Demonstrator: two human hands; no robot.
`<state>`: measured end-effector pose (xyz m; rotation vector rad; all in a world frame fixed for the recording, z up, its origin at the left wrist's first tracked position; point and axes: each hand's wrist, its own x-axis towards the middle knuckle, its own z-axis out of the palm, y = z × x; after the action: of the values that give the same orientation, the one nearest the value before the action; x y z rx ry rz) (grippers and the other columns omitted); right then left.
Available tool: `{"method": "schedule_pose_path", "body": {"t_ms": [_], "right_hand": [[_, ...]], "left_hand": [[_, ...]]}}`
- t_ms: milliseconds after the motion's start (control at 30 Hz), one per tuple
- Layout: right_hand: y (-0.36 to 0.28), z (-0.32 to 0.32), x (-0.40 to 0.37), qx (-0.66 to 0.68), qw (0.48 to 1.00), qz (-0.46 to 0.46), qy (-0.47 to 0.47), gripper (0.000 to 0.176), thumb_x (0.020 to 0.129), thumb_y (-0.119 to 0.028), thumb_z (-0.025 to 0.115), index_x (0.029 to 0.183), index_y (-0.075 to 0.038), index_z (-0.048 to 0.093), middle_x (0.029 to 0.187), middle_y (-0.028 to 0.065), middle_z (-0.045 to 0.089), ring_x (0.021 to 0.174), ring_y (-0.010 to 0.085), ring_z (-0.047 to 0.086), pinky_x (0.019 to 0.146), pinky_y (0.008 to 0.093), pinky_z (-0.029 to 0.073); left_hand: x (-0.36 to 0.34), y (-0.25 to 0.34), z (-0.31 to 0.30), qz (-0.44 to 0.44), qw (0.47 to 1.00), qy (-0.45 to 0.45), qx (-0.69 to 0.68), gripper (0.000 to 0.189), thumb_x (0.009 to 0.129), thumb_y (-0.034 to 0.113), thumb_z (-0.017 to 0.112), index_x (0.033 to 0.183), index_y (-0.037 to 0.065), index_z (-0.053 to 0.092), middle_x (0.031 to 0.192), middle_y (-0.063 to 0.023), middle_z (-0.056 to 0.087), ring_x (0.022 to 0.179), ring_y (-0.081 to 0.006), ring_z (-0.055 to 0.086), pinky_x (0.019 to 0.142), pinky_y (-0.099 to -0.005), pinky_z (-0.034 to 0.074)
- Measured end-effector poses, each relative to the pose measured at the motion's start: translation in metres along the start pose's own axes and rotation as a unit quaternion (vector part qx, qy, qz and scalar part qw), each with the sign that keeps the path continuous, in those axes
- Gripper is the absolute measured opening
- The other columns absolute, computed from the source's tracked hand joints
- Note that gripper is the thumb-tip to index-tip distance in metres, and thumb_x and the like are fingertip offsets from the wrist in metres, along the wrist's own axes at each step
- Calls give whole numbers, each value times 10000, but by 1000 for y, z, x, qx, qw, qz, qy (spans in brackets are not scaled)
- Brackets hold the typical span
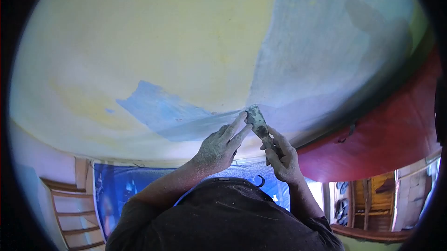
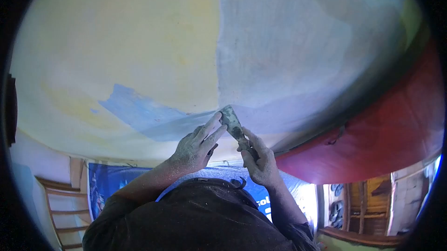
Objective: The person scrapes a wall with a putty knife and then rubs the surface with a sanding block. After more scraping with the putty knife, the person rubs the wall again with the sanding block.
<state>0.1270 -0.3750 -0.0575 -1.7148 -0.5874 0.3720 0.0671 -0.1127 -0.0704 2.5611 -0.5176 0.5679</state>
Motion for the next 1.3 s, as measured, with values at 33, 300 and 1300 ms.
{"method": "schedule_pose_path", "body": {"t_ms": [33,300,1300], "right_hand": [[-3,-4,0,5,1000,4,-15,677,1077,28,591,1729,-53,426,1200,120,755,903,118,693,789,297,599],[4,-22,11,33,999,1,-41,590,1141,-64,648,1712,-85,500,1087,24,707,756,49,581,688,231,531],[-28,-13,42,-118,982,-130,-65,542,1101,-23,665,1637,-43,584,996,207,746,842,203,677,805,348,560]], "left_hand": [[-1,1,0,-1,1000,5,-1,773,885,-16,804,1612,28,543,1760,-234,396,1430,-407,620,1037,-462,636],[6,15,7,-11,997,70,23,909,775,-84,763,1640,36,510,1752,-223,411,1567,-466,462,1217,-575,487],[13,40,-5,-65,996,-34,56,905,871,15,727,1687,-87,347,1771,-341,293,1681,-528,258,1333,-625,317]]}}
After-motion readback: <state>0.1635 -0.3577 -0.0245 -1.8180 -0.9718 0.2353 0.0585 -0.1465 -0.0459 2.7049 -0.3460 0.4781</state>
